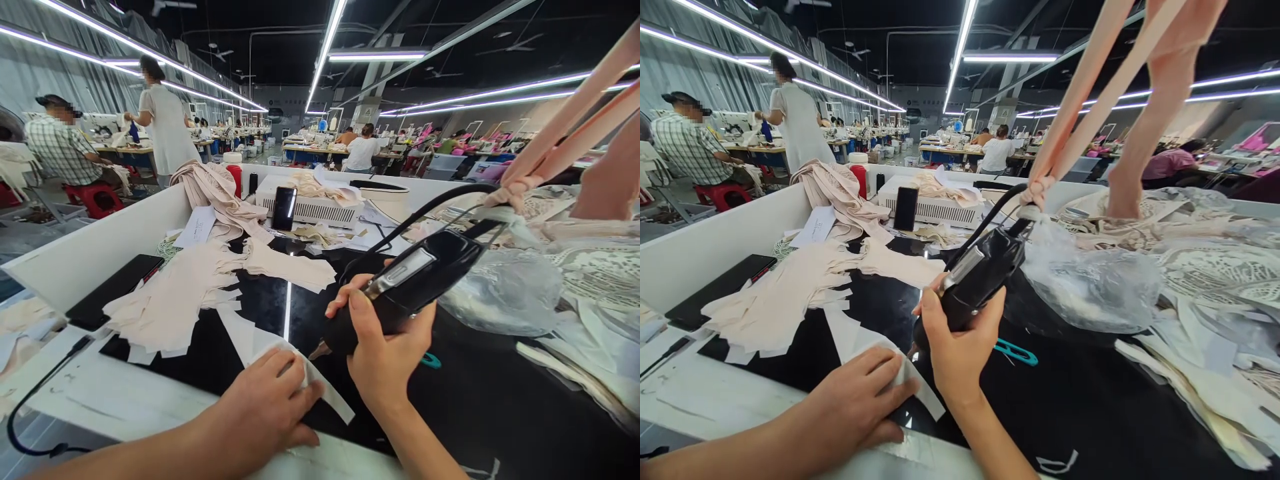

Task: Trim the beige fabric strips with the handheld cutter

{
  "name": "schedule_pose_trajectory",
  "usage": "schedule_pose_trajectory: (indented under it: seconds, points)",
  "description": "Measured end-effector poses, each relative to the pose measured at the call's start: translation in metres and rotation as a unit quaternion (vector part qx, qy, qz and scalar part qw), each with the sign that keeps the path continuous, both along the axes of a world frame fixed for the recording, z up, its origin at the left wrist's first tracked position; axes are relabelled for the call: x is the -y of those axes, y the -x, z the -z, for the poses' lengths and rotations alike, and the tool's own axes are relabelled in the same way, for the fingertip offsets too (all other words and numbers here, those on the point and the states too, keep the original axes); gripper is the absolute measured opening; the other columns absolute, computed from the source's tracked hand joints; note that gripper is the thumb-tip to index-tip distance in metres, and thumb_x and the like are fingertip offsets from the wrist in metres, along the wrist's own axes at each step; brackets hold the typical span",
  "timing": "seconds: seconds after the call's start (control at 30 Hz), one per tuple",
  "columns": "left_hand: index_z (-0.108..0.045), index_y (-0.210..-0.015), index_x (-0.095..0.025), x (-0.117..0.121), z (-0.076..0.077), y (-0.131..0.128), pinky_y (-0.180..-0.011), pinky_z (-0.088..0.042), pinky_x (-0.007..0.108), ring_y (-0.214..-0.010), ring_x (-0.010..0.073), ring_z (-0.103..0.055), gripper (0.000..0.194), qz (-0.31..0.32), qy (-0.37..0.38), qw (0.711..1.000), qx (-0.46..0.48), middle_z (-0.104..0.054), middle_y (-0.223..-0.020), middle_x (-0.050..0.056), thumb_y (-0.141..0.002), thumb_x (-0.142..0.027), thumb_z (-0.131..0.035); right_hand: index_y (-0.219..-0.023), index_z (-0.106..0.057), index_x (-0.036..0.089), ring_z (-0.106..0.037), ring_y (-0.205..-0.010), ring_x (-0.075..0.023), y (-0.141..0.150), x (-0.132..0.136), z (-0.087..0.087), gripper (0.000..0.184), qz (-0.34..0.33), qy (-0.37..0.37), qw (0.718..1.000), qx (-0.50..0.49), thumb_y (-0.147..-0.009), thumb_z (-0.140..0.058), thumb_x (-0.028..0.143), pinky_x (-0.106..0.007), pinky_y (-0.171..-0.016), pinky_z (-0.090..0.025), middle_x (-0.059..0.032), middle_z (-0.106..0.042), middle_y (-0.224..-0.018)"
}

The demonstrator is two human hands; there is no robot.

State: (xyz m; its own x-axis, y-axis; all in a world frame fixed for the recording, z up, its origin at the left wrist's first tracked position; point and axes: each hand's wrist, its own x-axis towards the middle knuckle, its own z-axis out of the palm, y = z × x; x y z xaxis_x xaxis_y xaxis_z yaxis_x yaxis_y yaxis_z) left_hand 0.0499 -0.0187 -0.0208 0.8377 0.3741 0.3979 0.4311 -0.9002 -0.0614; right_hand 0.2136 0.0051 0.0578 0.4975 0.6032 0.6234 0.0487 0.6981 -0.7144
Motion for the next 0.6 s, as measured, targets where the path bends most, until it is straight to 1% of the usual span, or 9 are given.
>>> schedule_pose_trajectory:
  seconds: [0.17, 0.37, 0.5, 0.6]
  points:
    - [-0.065, -0.133, -0.014, -0.0004, -0.0036, 0.0008, -0.101, -0.056, 0.037, -0.11, 0.0264, -0.066, 0.064, 0.003, 0.007, 1.0, 0.0, -0.072, -0.111, 0.008, -0.094, -0.063, -0.08, -0.101, -0.055, 0.029, -0.064, -0.055, -0.0121, 0.0039, -0.0056, 0.0, 0.033, -0.014, -0.005, 1.0, -0.011, -0.086, -0.084, 0.026, -0.027, -0.049, -0.059, 0.0074, -0.071, -0.082]
    - [-0.065, -0.135, -0.017, -0.0003, -0.0034, 0.0014, -0.102, -0.056, 0.036, -0.112, 0.0261, -0.065, 0.066, -0.001, 0.036, 0.999, 0.02, -0.071, -0.113, 0.007, -0.092, -0.063, -0.081, -0.099, -0.055, 0.027, -0.065, -0.052, -0.0099, 0.0086, -0.0089, 0.0015, 0.03, -0.017, -0.008, 1.0, -0.002, -0.085, -0.081, 0.022, -0.024, -0.05, -0.059, 0.0089, -0.071, -0.081]
    - [-0.065, -0.134, -0.016, -0.0009, -0.0037, 0.0012, -0.101, -0.057, 0.034, -0.11, 0.0253, -0.065, 0.068, 0.0, 0.026, 0.999, 0.019, -0.071, -0.112, 0.007, -0.09, -0.064, -0.083, -0.098, -0.054, 0.027, -0.064, -0.051, -0.0096, 0.0097, -0.0089, 0.0001, 0.028, -0.014, -0.009, 1.0, 0.003, -0.086, -0.079, 0.021, -0.023, -0.049, -0.059, 0.0086, -0.07, -0.08]
    - [-0.067, -0.132, -0.015, -0.001, -0.0047, 0.0011, -0.101, -0.056, 0.033, -0.11, 0.0253, -0.066, 0.064, 0.004, 0.014, 1.0, 0.021, -0.072, -0.111, 0.007, -0.092, -0.063, -0.081, -0.1, -0.055, 0.027, -0.064, -0.053, -0.0106, 0.007, -0.0072, 0.0004, 0.03, -0.01, -0.006, 1.0, -0.002, -0.086, -0.081, 0.022, -0.025, -0.05, -0.059, 0.0079, -0.07, -0.081]
